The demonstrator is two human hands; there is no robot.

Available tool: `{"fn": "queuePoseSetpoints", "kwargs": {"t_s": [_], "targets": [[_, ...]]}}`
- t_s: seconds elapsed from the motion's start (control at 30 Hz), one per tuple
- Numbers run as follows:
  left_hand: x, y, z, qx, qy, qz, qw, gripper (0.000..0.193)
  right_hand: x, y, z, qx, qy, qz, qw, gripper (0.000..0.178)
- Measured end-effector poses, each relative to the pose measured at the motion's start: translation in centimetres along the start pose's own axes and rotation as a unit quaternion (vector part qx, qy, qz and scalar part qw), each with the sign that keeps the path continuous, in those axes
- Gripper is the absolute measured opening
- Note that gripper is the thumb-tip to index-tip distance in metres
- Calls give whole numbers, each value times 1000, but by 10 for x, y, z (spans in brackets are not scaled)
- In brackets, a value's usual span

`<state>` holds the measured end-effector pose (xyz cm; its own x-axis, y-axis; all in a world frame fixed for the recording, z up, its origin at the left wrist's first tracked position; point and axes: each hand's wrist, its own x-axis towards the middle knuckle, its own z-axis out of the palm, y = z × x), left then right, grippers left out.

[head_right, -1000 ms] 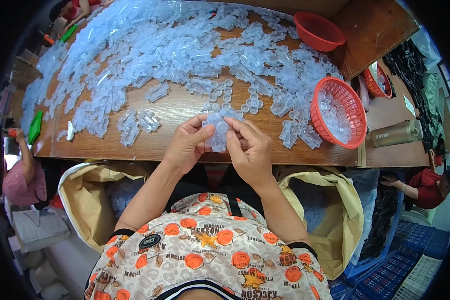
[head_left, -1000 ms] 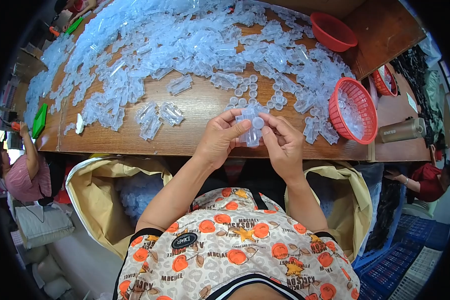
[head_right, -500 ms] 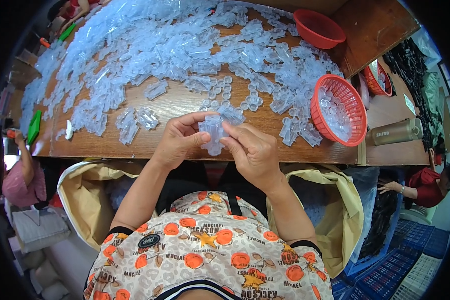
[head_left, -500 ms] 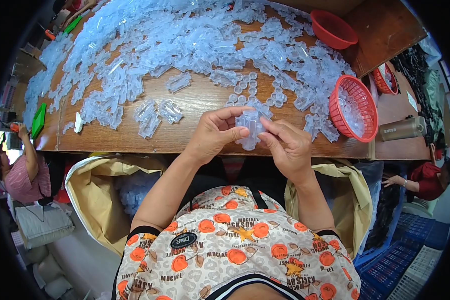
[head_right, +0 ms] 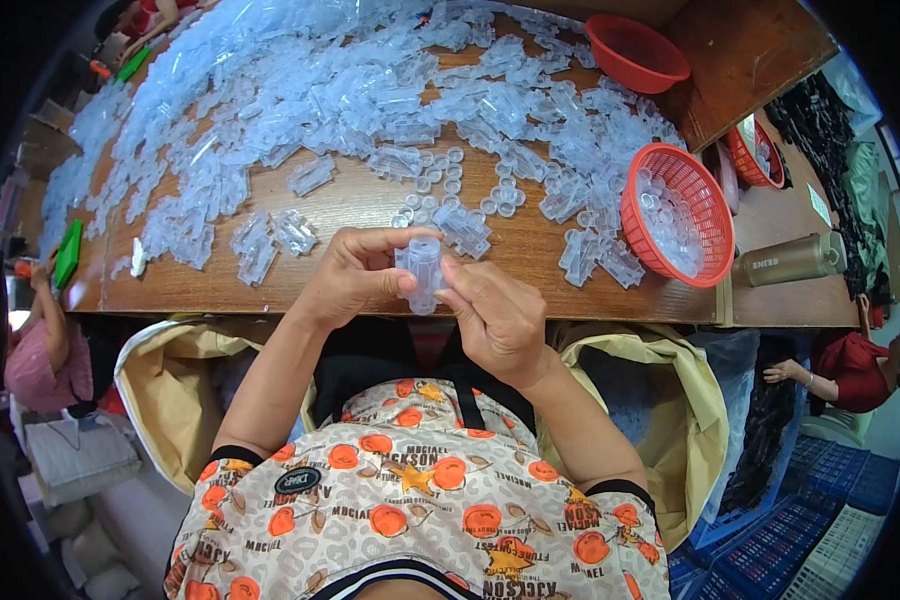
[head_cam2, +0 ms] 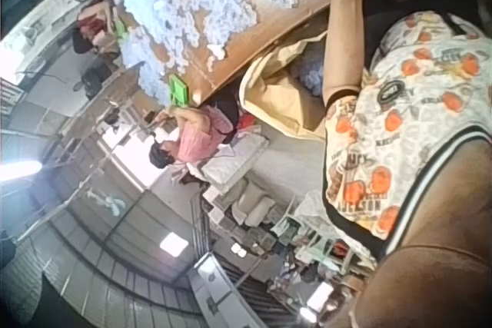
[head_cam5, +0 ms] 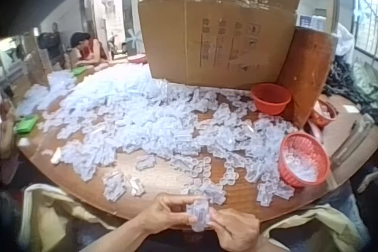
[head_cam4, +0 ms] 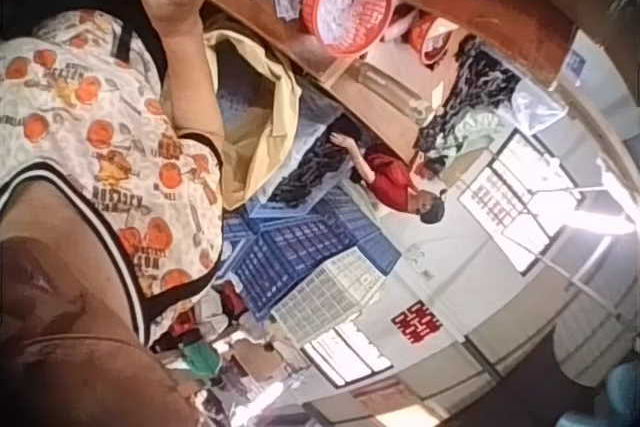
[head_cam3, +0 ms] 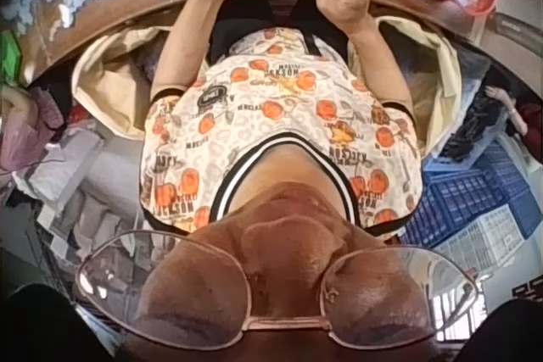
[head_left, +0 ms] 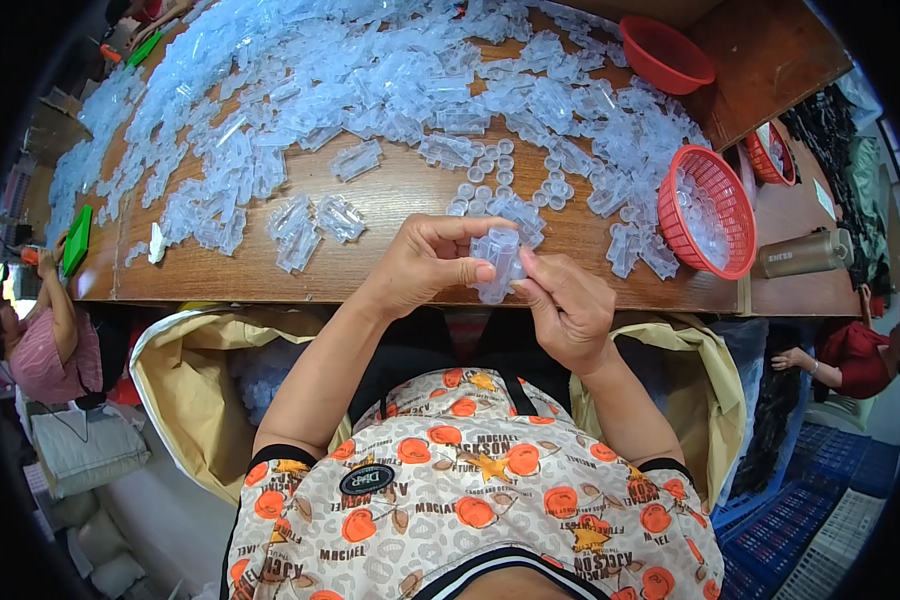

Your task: The person sorts and inspects small transparent plastic components by hand, then places them into plastic bags at a factory workbench.

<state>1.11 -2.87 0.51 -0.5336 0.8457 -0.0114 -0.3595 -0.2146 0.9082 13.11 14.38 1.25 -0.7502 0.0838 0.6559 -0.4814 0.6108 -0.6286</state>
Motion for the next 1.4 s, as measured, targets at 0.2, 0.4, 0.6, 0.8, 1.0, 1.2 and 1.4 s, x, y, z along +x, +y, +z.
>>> {"fn": "queuePoseSetpoints", "kwargs": {"t_s": [0.2, 0.4, 0.6, 0.8, 1.0, 1.2, 1.4], "targets": [[-3, -1, 2, 22, 23, -21, 999, 50, -8, 7, 5, 7, 15, 12, 1000, 30], [-5, -2, 10, 15, 42, 22, 999, 50, -11, 0, 8, 31, 45, 72, 996, 30], [0, -5, 12, -39, 33, 27, 998, 52, 1, -2, 0, 25, 55, 35, 998, 29], [1, -9, 11, -56, 52, 61, 995, 45, 0, -5, -3, 49, 67, 71, 994, 28], [0, -3, 10, -31, 45, 45, 997, 51, 1, -4, -2, 40, 44, 68, 996, 28], [-1, 5, 10, 8, 14, 24, 1000, 48, 3, -7, -4, 1, 30, 34, 999, 29], [-3, 18, 12, 111, -2, 30, 993, 45, -3, -6, -1, -19, 28, 3, 999, 30]]}}
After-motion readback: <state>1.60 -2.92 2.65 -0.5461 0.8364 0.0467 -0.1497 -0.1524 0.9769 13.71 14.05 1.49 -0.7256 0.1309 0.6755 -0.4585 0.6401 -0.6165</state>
